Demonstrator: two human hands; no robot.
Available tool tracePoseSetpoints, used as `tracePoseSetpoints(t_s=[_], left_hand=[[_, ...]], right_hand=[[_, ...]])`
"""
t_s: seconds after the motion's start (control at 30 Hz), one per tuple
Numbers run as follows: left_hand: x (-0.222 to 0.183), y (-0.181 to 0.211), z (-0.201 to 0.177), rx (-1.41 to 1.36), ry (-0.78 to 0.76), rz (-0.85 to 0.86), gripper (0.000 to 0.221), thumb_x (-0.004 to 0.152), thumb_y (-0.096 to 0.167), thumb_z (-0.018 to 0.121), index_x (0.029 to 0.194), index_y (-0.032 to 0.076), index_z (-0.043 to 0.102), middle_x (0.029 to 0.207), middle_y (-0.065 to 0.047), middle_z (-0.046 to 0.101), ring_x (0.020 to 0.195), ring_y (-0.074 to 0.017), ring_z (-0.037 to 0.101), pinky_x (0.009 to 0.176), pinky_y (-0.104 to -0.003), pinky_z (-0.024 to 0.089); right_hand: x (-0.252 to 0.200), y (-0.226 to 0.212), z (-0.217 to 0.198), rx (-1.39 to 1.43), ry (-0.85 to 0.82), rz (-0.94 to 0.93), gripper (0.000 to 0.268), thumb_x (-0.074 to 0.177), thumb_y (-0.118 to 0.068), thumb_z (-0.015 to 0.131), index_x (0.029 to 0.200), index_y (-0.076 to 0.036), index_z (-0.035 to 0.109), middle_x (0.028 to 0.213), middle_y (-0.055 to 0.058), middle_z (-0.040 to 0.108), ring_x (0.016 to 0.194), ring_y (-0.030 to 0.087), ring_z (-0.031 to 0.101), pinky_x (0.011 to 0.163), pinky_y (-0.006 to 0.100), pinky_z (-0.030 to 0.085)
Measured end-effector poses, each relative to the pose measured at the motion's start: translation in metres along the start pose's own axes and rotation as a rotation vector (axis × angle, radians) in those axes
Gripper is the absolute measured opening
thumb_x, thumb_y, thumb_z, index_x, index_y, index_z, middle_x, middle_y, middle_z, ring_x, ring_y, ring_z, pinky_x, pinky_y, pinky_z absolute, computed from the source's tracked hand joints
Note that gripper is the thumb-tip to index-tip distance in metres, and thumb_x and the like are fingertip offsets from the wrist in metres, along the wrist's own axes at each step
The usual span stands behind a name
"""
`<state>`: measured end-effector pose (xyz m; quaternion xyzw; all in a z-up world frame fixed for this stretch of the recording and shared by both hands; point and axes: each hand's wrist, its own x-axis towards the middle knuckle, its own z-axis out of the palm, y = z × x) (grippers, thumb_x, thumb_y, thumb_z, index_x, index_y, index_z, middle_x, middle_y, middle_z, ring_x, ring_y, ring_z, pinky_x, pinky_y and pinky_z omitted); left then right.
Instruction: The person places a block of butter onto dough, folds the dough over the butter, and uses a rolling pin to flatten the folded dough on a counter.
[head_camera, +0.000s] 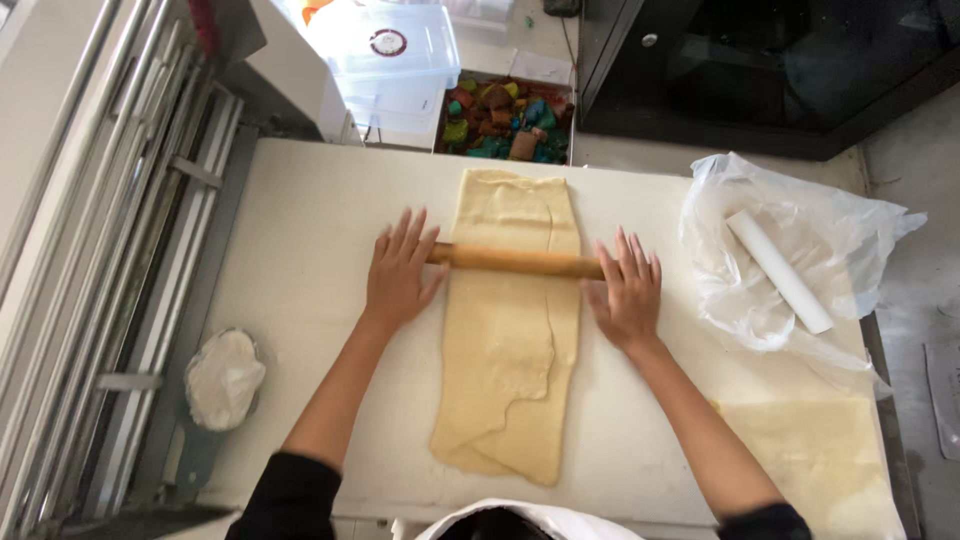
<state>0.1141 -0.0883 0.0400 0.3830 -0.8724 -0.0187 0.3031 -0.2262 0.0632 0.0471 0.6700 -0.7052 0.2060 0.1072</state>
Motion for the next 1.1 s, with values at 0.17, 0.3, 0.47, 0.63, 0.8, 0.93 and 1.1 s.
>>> tracePoseSetpoints(t_s=[0.17, 0.3, 0.47, 0.63, 0.8, 0.93, 1.1], left_hand=[[0.019, 0.015, -0.047, -0.002, -0.628, -0.571, 0.051, 0.105, 0.048, 0.047, 0.149, 0.023, 0.053, 0.125, -0.01, 0.072, 0.125, -0.0283, 0.062, 0.111, -0.038, 0.047], [0.084, -0.017, 0.011, 0.023, -0.012, -0.169, 0.05, 0.109, 0.043, 0.049, 0.145, 0.01, 0.057, 0.154, -0.016, 0.052, 0.152, -0.035, 0.035, 0.125, -0.058, 0.02], [0.085, -0.028, 0.07, 0.038, -0.078, -0.191, 0.064, 0.107, 0.049, 0.04, 0.162, 0.016, 0.03, 0.17, -0.014, 0.015, 0.156, -0.0336, 0.004, 0.119, -0.067, -0.003], [0.065, -0.021, 0.055, -0.024, -0.054, -0.156, 0.065, 0.111, 0.048, 0.039, 0.165, 0.015, 0.027, 0.174, -0.014, 0.013, 0.161, -0.0334, 0.002, 0.123, -0.068, -0.004], [0.04, 0.001, 0.023, -0.038, -0.023, -0.05, 0.066, 0.113, 0.051, 0.039, 0.168, 0.017, 0.026, 0.176, -0.011, 0.012, 0.164, -0.0312, 0.003, 0.127, -0.07, -0.003], [0.018, 0.016, 0.01, 0.019, -0.197, -0.08, 0.07, 0.108, 0.055, 0.041, 0.166, 0.018, 0.026, 0.173, -0.011, 0.01, 0.159, -0.0335, 0.002, 0.118, -0.074, -0.003], [-0.016, 0.032, -0.009, 0.015, -0.306, -0.095, 0.079, 0.1, 0.064, 0.045, 0.162, 0.018, 0.03, 0.169, -0.01, 0.012, 0.155, -0.0372, 0.003, 0.116, -0.074, 0.006]], right_hand=[[0.019, 0.014, -0.048, -0.031, -0.521, 0.428, 0.049, 0.107, -0.055, 0.037, 0.132, -0.026, 0.068, 0.135, 0.006, 0.072, 0.126, 0.03, 0.067, 0.105, 0.044, 0.05], [0.093, 0.029, -0.003, -0.02, -0.018, 0.283, 0.054, 0.11, -0.05, 0.036, 0.156, -0.025, 0.044, 0.159, 0.018, 0.043, 0.145, 0.037, 0.041, 0.118, 0.059, 0.03], [0.093, 0.023, 0.045, -0.126, -0.26, 0.496, 0.063, 0.103, -0.057, 0.026, 0.163, -0.038, 0.02, 0.173, 0.01, 0.0, 0.157, 0.032, -0.004, 0.116, 0.074, -0.003], [0.07, 0.017, 0.032, -0.128, -0.073, 0.409, 0.062, 0.109, -0.055, 0.027, 0.167, -0.034, 0.024, 0.175, 0.013, 0.003, 0.16, 0.036, -0.003, 0.12, 0.075, -0.002], [0.043, -0.009, 0.003, -0.167, -0.087, 0.433, 0.06, 0.112, -0.055, 0.026, 0.168, -0.036, 0.027, 0.176, 0.012, 0.003, 0.162, 0.035, -0.003, 0.121, 0.077, -0.003], [0.019, -0.022, -0.011, -0.078, -0.094, 0.494, 0.063, 0.11, -0.056, 0.026, 0.168, -0.03, 0.025, 0.174, 0.016, 0.002, 0.159, 0.039, -0.004, 0.118, 0.076, -0.002], [-0.027, -0.038, -0.022, -0.098, -0.073, 0.463, 0.067, 0.109, -0.06, 0.027, 0.167, -0.027, 0.029, 0.174, 0.013, 0.007, 0.16, 0.037, 0.001, 0.121, 0.073, 0.0]])
